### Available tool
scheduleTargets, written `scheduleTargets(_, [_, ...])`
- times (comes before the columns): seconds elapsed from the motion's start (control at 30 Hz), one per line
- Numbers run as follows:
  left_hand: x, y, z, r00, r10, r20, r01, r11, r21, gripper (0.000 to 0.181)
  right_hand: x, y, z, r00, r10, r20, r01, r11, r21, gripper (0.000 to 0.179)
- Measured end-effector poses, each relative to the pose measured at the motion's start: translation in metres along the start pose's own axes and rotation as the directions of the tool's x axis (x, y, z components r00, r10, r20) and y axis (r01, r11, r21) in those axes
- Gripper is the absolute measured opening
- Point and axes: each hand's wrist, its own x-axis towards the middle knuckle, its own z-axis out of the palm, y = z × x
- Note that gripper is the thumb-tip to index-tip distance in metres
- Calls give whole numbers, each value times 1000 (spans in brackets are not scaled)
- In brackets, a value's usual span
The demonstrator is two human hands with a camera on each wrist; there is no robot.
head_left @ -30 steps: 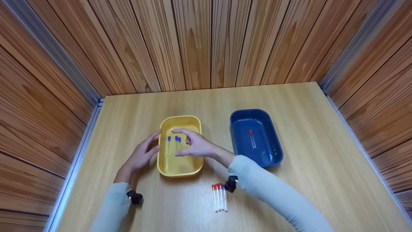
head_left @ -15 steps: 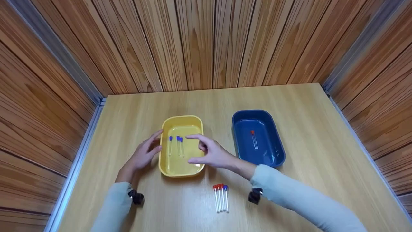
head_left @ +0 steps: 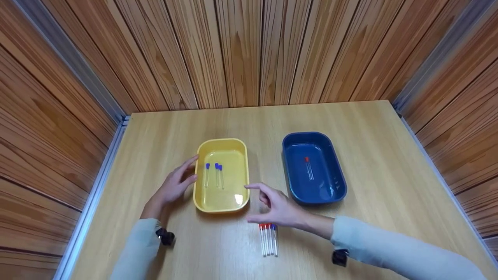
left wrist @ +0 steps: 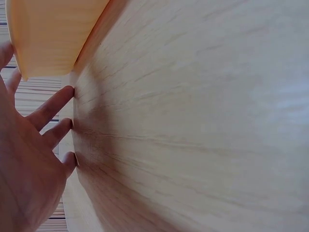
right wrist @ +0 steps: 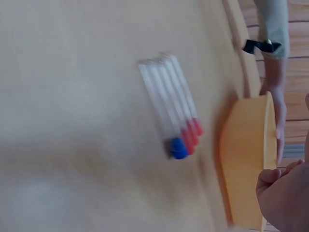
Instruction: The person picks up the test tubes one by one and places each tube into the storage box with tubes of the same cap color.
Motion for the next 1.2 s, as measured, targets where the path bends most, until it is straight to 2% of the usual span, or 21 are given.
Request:
scheduleTargets(0.33, [-3, -2, 2, 999, -52, 12, 52, 999, 0, 70, -41, 24, -3, 999, 48, 2, -47, 988, -146, 100])
scheduleTargets(0.47, [-2, -2, 1, 999, -39, 0, 39, 999, 9, 70, -48, 34, 0, 1000, -2, -7, 0, 978, -210, 110])
scheduleTargets(0.6, [0, -2, 1, 1000, -21, -11, 21, 1000, 19, 70, -54, 48, 1, 998, -69, -8, 63, 955, -288, 118])
scheduleTargets(0.7, [-1, -1, 1, 1000, -27, -12, 28, 999, 20, 68, -60, 58, 1, 997, -81, 4, 77, 942, -326, 118])
scheduleTargets(0.83, [-2, 0, 1, 1000, -29, -6, 29, 999, 19, 67, -66, 71, 2, 994, -105, 11, 100, 904, -415, 121])
scheduleTargets(0.93, [-2, 1, 0, 1000, -27, -5, 28, 999, 16, 67, -69, 76, 3, 991, -133, 7, 120, 873, -473, 120])
scheduleTargets(1.2, [-1, 1, 0, 999, -52, 8, 52, 999, 9, 69, -73, 79, 10, 989, -147, -23, 110, 831, -545, 112])
